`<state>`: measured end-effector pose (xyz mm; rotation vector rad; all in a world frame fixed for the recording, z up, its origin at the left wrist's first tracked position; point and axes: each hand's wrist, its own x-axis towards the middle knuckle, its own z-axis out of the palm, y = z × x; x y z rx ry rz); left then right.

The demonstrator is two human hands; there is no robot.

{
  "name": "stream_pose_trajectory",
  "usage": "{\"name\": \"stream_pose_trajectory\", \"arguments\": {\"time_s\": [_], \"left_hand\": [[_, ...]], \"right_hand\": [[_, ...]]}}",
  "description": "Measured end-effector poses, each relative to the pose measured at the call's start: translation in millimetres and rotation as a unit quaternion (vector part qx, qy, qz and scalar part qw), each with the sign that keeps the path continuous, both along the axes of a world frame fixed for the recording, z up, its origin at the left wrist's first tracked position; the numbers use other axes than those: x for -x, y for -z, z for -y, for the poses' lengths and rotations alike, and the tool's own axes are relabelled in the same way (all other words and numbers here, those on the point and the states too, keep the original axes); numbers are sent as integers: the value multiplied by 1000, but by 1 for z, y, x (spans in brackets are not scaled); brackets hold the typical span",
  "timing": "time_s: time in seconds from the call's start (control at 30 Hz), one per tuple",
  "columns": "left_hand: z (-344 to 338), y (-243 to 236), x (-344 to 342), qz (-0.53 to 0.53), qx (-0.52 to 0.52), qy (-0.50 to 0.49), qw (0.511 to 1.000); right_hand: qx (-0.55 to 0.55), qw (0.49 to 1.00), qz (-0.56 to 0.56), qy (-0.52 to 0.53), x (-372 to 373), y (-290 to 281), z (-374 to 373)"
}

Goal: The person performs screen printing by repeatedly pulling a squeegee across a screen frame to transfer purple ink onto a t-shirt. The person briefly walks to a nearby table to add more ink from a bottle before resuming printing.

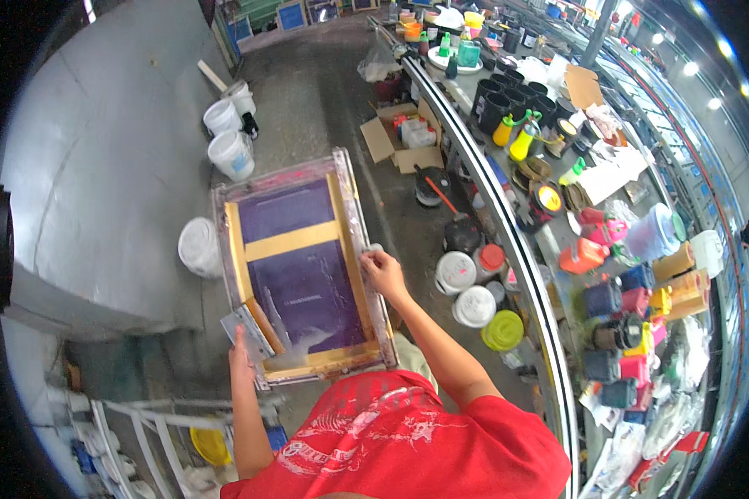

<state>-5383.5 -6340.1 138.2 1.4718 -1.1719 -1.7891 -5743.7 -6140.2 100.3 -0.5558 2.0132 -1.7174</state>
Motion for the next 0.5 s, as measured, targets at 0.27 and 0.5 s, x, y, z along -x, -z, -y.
{"name": "stream_pose_trajectory", "arguments": {"time_s": [0.27, 0.5], "left_hand": [[144, 35, 141, -21, 16, 0, 1000], [231, 74, 203, -138, -34, -16, 990]], "right_hand": [[-57, 998, -20, 15, 143, 13, 146], [-15, 992, -63, -111, 248, -12, 308]]}}
